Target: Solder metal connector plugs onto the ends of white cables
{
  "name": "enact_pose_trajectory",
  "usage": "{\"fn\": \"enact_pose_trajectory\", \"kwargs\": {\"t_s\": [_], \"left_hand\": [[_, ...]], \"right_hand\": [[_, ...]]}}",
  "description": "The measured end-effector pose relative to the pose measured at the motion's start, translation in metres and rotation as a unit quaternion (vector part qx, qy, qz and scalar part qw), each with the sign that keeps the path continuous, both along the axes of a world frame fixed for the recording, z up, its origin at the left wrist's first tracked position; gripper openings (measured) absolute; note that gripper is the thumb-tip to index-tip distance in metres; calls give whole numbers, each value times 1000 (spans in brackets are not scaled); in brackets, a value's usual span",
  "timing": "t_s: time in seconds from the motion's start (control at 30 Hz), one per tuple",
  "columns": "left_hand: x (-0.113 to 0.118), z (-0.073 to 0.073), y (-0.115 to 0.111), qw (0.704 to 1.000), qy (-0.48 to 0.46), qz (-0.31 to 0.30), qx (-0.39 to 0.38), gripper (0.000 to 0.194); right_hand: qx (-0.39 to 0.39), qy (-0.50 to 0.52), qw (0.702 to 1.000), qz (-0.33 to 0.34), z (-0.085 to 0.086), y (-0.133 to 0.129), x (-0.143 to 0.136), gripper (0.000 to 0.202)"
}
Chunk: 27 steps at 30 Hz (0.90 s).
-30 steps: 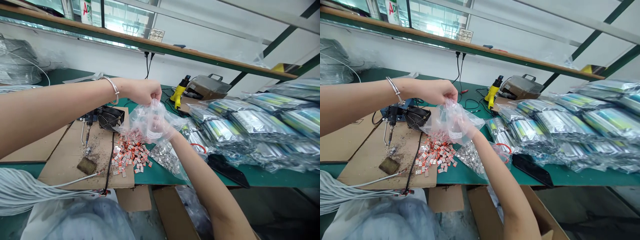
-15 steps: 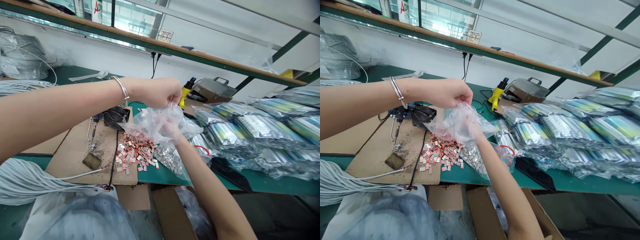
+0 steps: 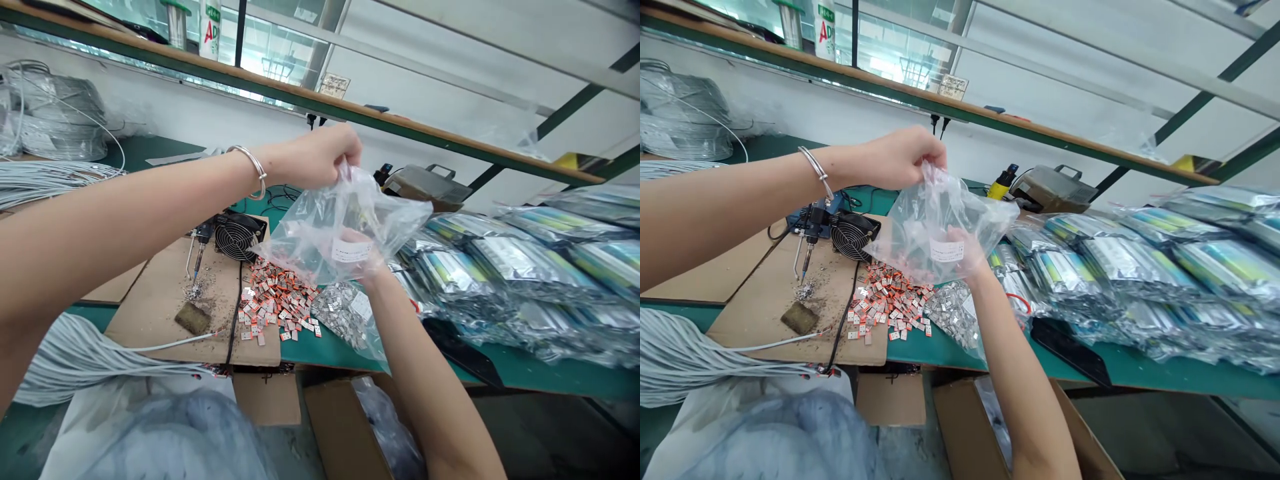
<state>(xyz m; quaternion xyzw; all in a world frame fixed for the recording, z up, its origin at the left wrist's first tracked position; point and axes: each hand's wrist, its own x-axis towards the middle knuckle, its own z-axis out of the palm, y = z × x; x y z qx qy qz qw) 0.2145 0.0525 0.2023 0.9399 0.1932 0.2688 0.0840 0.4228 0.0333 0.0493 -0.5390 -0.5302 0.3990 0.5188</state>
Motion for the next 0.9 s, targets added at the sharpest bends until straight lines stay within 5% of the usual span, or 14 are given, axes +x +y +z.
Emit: {"fn": "enact_pose_trajectory", "kwargs": {"t_s": [0.27, 0.43, 0.57, 0.7, 0.9], "left_hand": [[-15, 17, 24, 976, -110, 80, -169, 21], [-12, 23, 28, 935, -189, 49, -296, 13], [-5, 32, 33, 929, -210, 67, -298, 17], [-8, 36, 32, 925, -202, 139, -289, 30], [-41, 32, 11, 933, -158, 223, -235, 66]], "right_hand": [[130, 45, 984, 113, 33, -29, -2, 78], [166, -4, 977, 136, 56, -30, -5, 54], [159, -8, 975, 151, 69, -30, -8, 58], [159, -14, 985, 73, 67, -15, -3, 37], [152, -7, 984, -94, 55, 43, 33, 24]]}}
